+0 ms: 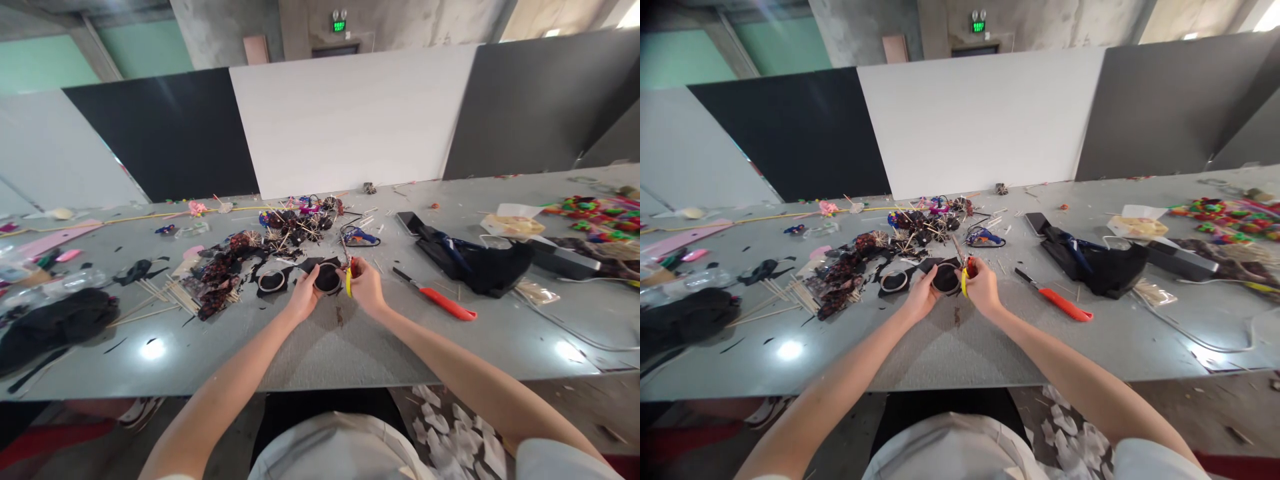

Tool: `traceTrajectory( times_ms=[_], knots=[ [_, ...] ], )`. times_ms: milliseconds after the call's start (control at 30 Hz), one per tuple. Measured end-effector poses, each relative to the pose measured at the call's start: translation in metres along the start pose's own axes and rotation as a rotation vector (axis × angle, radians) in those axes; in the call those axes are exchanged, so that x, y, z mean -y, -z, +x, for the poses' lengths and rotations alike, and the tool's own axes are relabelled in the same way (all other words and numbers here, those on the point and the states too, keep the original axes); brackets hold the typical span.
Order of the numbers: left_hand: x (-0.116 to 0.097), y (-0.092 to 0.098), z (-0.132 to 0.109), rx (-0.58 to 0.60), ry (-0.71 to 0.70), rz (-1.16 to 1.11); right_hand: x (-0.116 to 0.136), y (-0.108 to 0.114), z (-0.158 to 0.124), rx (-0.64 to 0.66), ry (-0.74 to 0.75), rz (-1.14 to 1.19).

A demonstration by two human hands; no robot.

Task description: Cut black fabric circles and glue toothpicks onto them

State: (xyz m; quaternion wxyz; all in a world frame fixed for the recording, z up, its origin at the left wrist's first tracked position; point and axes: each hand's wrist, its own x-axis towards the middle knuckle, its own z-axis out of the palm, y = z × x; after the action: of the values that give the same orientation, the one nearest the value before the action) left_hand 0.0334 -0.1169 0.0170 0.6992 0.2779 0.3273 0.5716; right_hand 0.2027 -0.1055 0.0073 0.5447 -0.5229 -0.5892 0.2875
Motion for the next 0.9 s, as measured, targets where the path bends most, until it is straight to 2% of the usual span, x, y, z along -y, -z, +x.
traceTrajectory(
  times_ms=[400,567,900],
  knots=[
    [-0.001,0.001,-0.001,0.019,0.048,-0.019,0.01,0.002,-0.003,-0.023,0.028,-0.11],
    [-0.002,0.002,0.001,-0.043,0.059,-0.047,0.012,0.004,-0.001,-0.024,0.011,-0.091],
    [-0.003,0.0,-0.001,0.017,0.042,-0.037,0.012,0.004,-0.001,-0.035,-0.009,-0.086]
  ],
)
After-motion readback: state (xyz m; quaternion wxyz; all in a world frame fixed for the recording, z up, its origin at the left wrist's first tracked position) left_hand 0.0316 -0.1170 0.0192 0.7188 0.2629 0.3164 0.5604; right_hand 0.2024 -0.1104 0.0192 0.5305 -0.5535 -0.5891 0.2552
